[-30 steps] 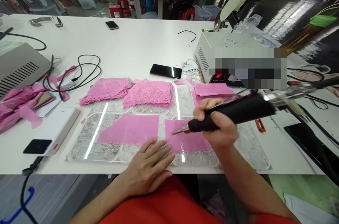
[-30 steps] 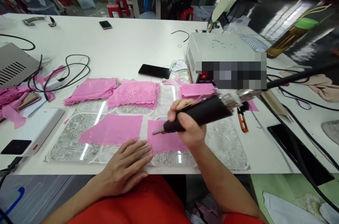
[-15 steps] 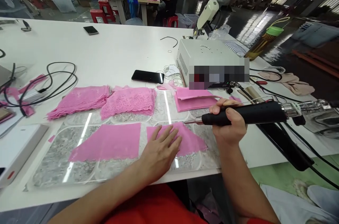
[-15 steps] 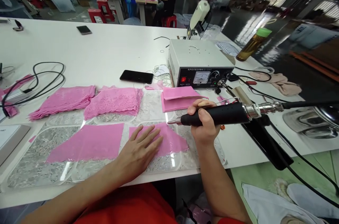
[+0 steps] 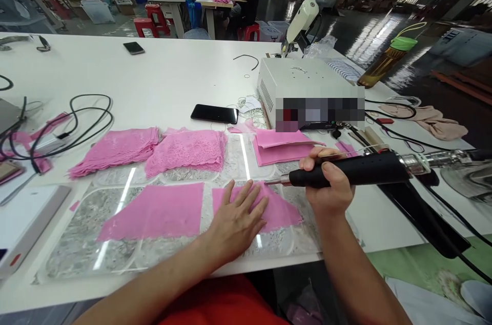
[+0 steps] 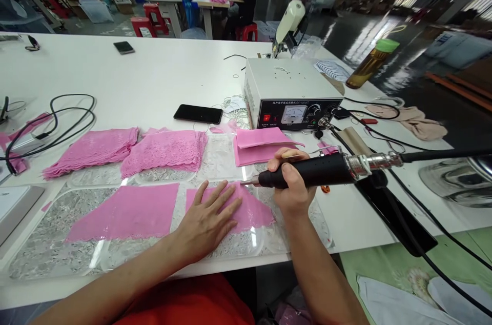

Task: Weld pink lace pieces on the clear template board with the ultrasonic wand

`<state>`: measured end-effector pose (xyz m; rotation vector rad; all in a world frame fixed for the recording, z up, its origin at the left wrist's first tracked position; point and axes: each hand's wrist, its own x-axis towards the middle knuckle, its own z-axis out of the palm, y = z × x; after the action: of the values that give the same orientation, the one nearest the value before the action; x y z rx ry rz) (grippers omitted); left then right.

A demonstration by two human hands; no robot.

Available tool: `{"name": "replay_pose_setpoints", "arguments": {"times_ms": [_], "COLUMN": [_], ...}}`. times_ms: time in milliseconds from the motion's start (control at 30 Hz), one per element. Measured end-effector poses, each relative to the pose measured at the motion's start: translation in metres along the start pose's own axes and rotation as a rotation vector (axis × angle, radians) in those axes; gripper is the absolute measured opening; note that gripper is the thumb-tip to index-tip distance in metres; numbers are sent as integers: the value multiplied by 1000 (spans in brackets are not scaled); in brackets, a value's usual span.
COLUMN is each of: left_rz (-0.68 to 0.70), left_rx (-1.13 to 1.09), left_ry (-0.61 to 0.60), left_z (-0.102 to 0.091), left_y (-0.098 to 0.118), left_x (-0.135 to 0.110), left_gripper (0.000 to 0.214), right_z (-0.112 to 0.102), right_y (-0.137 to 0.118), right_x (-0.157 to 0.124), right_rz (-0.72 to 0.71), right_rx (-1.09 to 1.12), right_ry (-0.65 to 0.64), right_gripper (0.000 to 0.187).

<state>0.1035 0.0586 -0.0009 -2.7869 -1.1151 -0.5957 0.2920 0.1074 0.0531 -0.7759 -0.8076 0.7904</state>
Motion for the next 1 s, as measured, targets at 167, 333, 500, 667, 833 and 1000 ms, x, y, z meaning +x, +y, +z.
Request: {"name": "replay_pose_setpoints", "arguments": {"times_ms": [167, 333, 500, 667, 833, 1000], "left_rz": [-14, -15, -22, -15, -10, -11], "left_rx": [-9, -11, -10, -3, 12, 10], "left_ry": [-1, -12, -27, -17, -8, 3], "left_z": [1, 1, 2, 3, 2, 3], "left_y": [0, 0, -1, -1, 0, -1], "left_x": [0, 1, 2, 2, 2, 2], "left_gripper": [37, 38, 39, 40, 39, 39], "right_z": [-2, -4, -3, -3, -2, -3], "right_y": [-1, 0, 2, 2, 2, 4], "right_x": [2, 2, 1, 1, 1, 0], "right_rz": [-38, -47, -28, -31, -50, -56], "right_rx": [-16, -11, -11, -16, -53, -50], "right_ry": [25, -6, -13, -2, -28, -44], "right_gripper": [10, 12, 12, 11, 12, 10]}}
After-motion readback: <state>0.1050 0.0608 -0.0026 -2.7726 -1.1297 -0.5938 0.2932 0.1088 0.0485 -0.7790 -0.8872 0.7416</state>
